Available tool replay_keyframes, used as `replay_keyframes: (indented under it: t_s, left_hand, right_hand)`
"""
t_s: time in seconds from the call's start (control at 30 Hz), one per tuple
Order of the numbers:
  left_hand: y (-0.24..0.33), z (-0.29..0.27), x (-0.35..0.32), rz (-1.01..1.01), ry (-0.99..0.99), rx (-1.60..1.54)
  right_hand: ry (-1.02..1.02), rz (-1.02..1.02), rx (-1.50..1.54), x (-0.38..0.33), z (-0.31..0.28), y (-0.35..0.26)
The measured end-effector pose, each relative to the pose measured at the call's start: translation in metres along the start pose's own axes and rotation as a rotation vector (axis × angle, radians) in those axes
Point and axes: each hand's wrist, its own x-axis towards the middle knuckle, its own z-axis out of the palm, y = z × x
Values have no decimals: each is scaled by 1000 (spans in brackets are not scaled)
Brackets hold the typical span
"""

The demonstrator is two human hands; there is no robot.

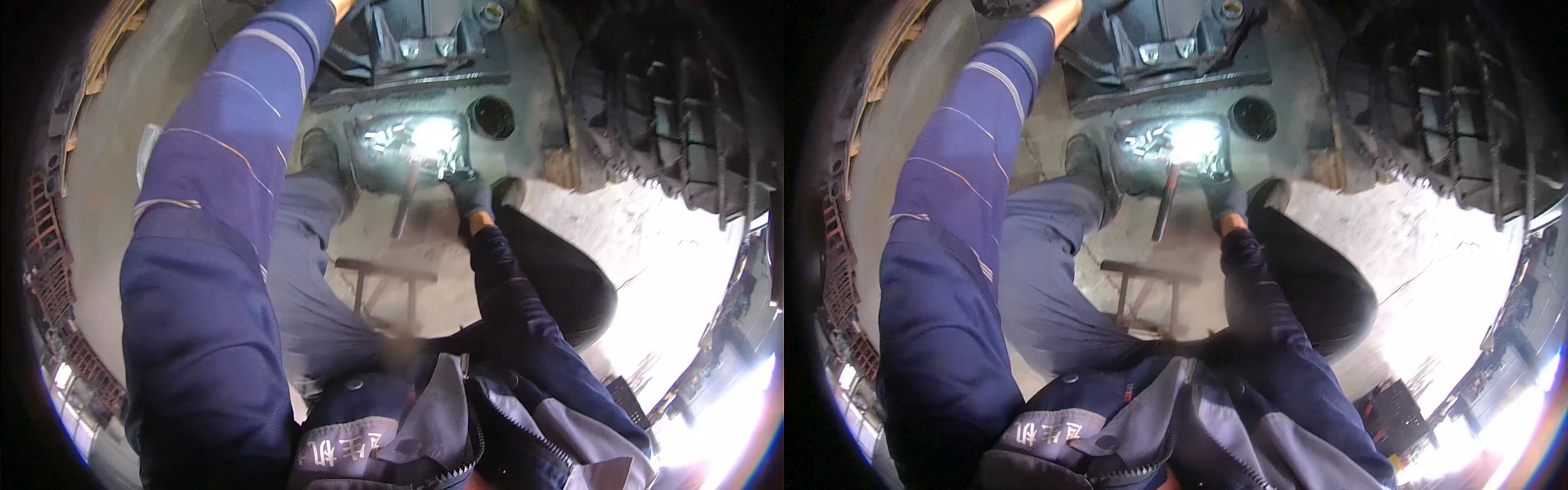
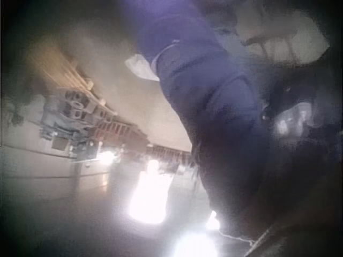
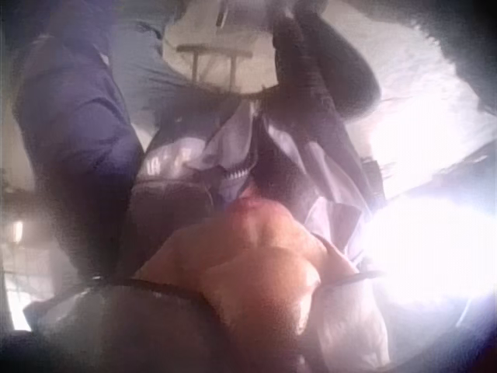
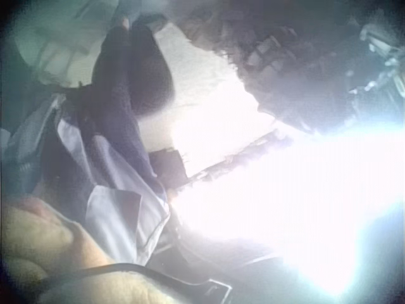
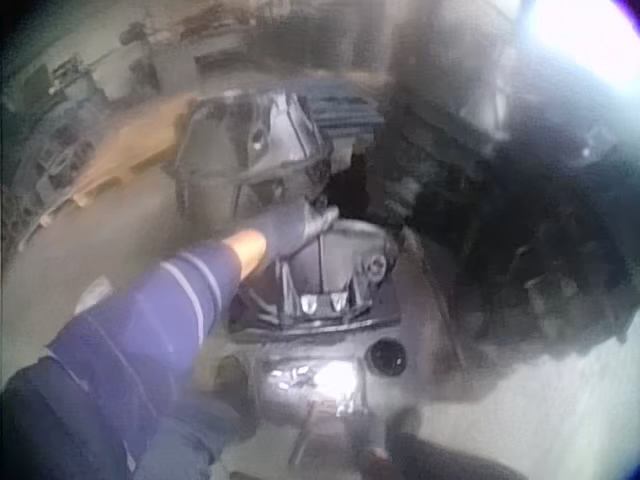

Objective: The person sits on the floor and uses a hammer to tap small metal components into a large metal housing. They repeatedly pick up parts, position them, and strike them into place, then move the housing aside and repeat the process on another unit.

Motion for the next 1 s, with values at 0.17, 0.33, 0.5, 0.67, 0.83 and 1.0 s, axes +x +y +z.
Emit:
replay_keyframes:
  t_s: [0.17, 0.33, 0.5, 0.67, 0.83, 1.0]
  left_hand:
    - [3, -7, 3, 38, 10, 83]
    - [-3, 2, 0, 105, 167, -7]
    - [-3, 0, 2, -39, 86, -10]
    - [-3, -2, 0, 33, 98, -28]
    - [-1, -3, -3, 65, 158, 25]
    - [5, -10, -5, 20, 42, 15]
  right_hand:
    - [-278, 248, 507, -50, 116, 64]
    - [-374, 445, 754, -38, 136, 33]
    - [-508, 359, 785, -41, 83, 4]
    - [-290, 275, 792, -68, 9, -46]
    - [34, 106, 856, -93, -97, -126]
    - [368, -555, 332, -95, -196, -211]
